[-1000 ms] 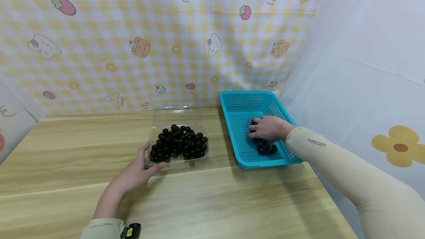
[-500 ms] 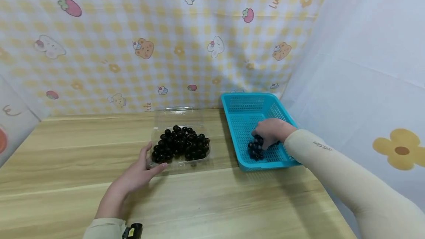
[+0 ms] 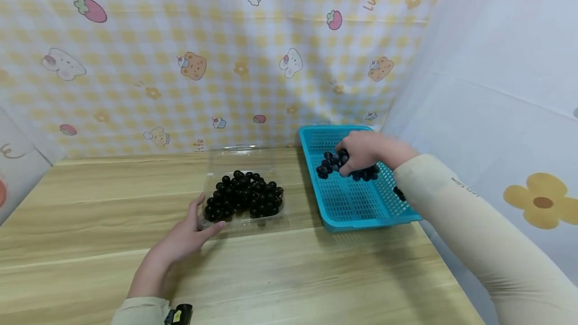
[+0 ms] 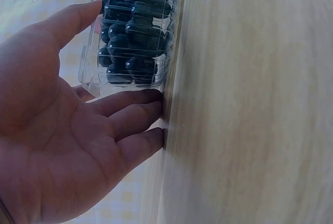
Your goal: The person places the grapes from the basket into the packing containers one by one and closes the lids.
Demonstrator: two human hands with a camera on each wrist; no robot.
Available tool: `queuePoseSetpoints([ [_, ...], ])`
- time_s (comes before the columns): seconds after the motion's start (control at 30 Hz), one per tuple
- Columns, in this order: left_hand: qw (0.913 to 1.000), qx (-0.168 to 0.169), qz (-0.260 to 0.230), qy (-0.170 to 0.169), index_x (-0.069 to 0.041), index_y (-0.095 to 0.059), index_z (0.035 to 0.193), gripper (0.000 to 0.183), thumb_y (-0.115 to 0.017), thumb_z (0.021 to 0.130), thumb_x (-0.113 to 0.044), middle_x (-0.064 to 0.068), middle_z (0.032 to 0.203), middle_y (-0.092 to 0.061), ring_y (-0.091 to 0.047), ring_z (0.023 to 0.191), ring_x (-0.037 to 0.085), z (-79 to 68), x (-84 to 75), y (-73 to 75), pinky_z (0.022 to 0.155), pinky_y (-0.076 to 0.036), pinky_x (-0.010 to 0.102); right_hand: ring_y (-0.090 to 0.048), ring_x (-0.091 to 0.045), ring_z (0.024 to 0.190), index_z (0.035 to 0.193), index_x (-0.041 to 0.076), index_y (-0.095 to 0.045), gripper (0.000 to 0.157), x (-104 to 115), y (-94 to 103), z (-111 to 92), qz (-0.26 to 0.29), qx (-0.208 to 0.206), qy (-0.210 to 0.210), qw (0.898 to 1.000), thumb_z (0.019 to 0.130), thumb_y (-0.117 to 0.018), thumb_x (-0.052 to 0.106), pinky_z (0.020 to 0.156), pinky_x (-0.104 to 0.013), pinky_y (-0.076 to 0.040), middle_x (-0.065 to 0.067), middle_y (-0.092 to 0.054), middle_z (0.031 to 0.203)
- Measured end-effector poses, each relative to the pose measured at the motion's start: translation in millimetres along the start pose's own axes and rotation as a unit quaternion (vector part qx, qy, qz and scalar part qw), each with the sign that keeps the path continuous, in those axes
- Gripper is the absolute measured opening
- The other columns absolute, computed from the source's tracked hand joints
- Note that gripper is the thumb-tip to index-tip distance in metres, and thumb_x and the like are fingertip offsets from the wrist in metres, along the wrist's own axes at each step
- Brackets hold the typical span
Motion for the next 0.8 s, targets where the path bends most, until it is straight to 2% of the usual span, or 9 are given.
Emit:
queuePoseSetpoints([
  [0.1, 1.0, 0.0, 0.0, 0.001, -0.012, 0.021, 0.168, 0.114, -0.06, 0.104, -0.059, 0.046, 0.16, -0.03, -0.049, 0.138, 0.065, -0.5, 0.2, 0.1, 0.116, -0.039, 0.075, -0.072, -0.031, 0.114, 0.155, 0.005, -0.055, 0.072, 14.1, 16.8, -3.5, 0.014, 0.001, 0.005, 1.0, 0.097, -0.072, 0.044, 0.107, -0.055, -0.056, -0.018, -0.063, 0.151],
  [0.23, 1.0, -0.001, 0.001, 0.001, -0.012, 0.022, 0.168, 0.114, -0.06, 0.104, -0.06, 0.046, 0.16, -0.03, -0.049, 0.138, 0.065, -1.1, -0.6, 0.5, 0.116, -0.039, 0.075, -0.068, -0.032, 0.127, 0.156, 0.008, -0.054, 0.073, 39.8, 34.7, -6.5, 0.007, 0.001, 0.009, 1.0, 0.096, -0.072, 0.047, 0.11, -0.055, -0.055, -0.015, -0.061, 0.154],
  [0.3, 1.0, -0.001, 0.002, 0.001, -0.012, 0.021, 0.168, 0.114, -0.06, 0.104, -0.06, 0.046, 0.16, -0.031, -0.05, 0.137, 0.065, -1.5, -1.5, 0.8, 0.115, -0.04, 0.075, -0.069, -0.031, 0.119, 0.153, 0.01, -0.058, 0.069, 54.3, 42.2, -6.2, -0.005, -0.004, 0.019, 1.0, 0.096, -0.072, 0.048, 0.105, -0.052, -0.057, -0.013, -0.067, 0.145],
  [0.37, 1.0, -0.001, 0.002, 0.001, -0.012, 0.021, 0.168, 0.114, -0.06, 0.104, -0.06, 0.046, 0.16, -0.03, -0.05, 0.138, 0.065, -1.8, -1.5, 0.1, 0.115, -0.04, 0.075, -0.07, -0.027, 0.104, 0.149, 0.013, -0.062, 0.066, 69.2, 47.9, -4.2, -0.02, -0.011, 0.029, 0.999, 0.095, -0.072, 0.049, 0.094, -0.047, -0.058, -0.009, -0.072, 0.131],
  [0.47, 1.0, 0.0, 0.0, 0.001, -0.012, 0.021, 0.168, 0.113, -0.06, 0.104, -0.06, 0.045, 0.161, -0.028, -0.047, 0.14, 0.065, -2.3, -2.4, -0.1, 0.117, -0.038, 0.075, -0.063, -0.021, 0.087, 0.144, 0.019, -0.067, 0.06, 91.0, 55.7, -0.9, -0.037, -0.021, 0.04, 0.998, 0.094, -0.072, 0.052, 0.081, -0.042, -0.054, -0.003, -0.073, 0.114],
  [0.6, 1.0, 0.003, -0.003, 0.0, -0.011, 0.021, 0.168, 0.113, -0.059, 0.105, -0.059, 0.045, 0.162, -0.027, -0.044, 0.142, 0.065, -2.2, -2.7, 0.4, 0.118, -0.036, 0.076, -0.06, -0.017, 0.082, 0.124, 0.024, -0.074, 0.043, 119.1, 62.0, 5.3, -0.052, -0.029, 0.05, 0.997, 0.092, -0.072, 0.053, 0.073, -0.037, -0.051, 0.002, -0.071, 0.103],
  [0.7, 1.0, 0.003, -0.002, 0.0, -0.011, 0.021, 0.168, 0.113, -0.059, 0.105, -0.059, 0.045, 0.162, -0.027, -0.044, 0.142, 0.065, -1.6, -2.0, 0.9, 0.118, -0.036, 0.076, -0.054, -0.015, 0.076, 0.104, 0.024, -0.071, 0.032, 139.6, 62.7, 11.5, -0.065, -0.032, 0.064, 0.995, 0.092, -0.072, 0.054, 0.066, -0.033, -0.045, 0.004, -0.066, 0.09],
  [0.8, 1.0, 0.004, -0.003, 0.002, -0.012, 0.021, 0.168, 0.113, -0.059, 0.104, -0.059, 0.045, 0.162, -0.028, -0.045, 0.141, 0.065, -1.1, -1.5, 1.1, 0.117, -0.037, 0.075, -0.051, -0.015, 0.076, 0.102, 0.023, -0.068, 0.033, 159.3, 60.5, 18.3, -0.082, -0.033, 0.077, 0.993, 0.095, -0.07, 0.056, 0.066, -0.032, -0.041, 0.004, -0.062, 0.089],
])
Point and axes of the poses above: each hand's wrist, its own z-axis towards the middle knuckle, its own y-axis out of the back of the hand, x = y × z, the point moved 3 cm from there along z, towards the middle knuckle
